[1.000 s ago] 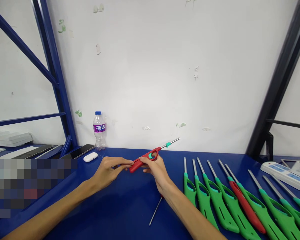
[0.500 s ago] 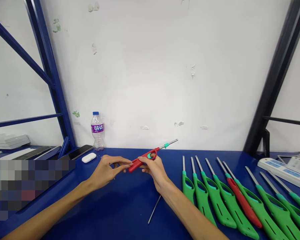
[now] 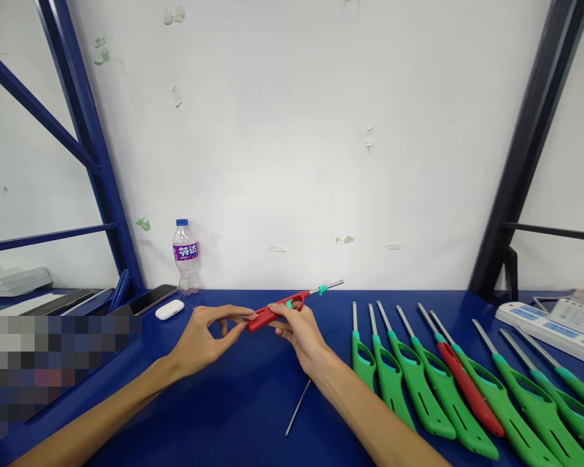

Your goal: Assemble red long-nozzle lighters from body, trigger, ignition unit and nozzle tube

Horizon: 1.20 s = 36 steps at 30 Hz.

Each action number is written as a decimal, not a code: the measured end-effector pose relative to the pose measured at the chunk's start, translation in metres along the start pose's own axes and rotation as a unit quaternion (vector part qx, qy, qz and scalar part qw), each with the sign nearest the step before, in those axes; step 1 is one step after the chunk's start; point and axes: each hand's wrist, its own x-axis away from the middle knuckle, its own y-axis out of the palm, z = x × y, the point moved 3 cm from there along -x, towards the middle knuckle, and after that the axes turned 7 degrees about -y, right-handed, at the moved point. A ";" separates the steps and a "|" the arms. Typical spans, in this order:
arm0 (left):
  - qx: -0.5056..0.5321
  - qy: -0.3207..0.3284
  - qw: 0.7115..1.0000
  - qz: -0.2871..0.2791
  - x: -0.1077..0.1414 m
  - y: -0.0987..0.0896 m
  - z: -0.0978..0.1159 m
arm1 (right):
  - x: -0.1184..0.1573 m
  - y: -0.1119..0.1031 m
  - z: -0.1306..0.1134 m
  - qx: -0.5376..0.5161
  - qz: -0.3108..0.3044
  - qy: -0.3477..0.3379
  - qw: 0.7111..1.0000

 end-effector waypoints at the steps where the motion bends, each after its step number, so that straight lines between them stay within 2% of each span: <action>1: 0.003 0.000 1.000 0.001 0.000 0.001 0.000 | 0.000 0.000 0.001 -0.003 -0.003 0.001 1.000; 14: 0.011 -0.005 1.000 0.012 0.002 0.000 0.000 | -0.001 0.002 -0.001 -0.012 0.002 0.003 1.000; 19: 0.079 -0.094 0.992 0.004 -0.001 0.000 -0.001 | -0.002 0.003 -0.001 -0.008 0.009 -0.001 1.000; 25: 0.249 -0.210 0.944 -0.040 -0.004 0.011 -0.016 | -0.001 0.002 -0.002 0.006 0.007 -0.006 1.000; 29: 0.284 -0.235 0.929 -0.046 -0.004 0.013 -0.022 | 0.001 0.003 -0.002 0.005 0.007 -0.008 1.000; 36: 0.322 -0.244 0.914 -0.037 -0.005 0.011 -0.019 | 0.002 0.006 -0.004 0.018 0.008 -0.013 1.000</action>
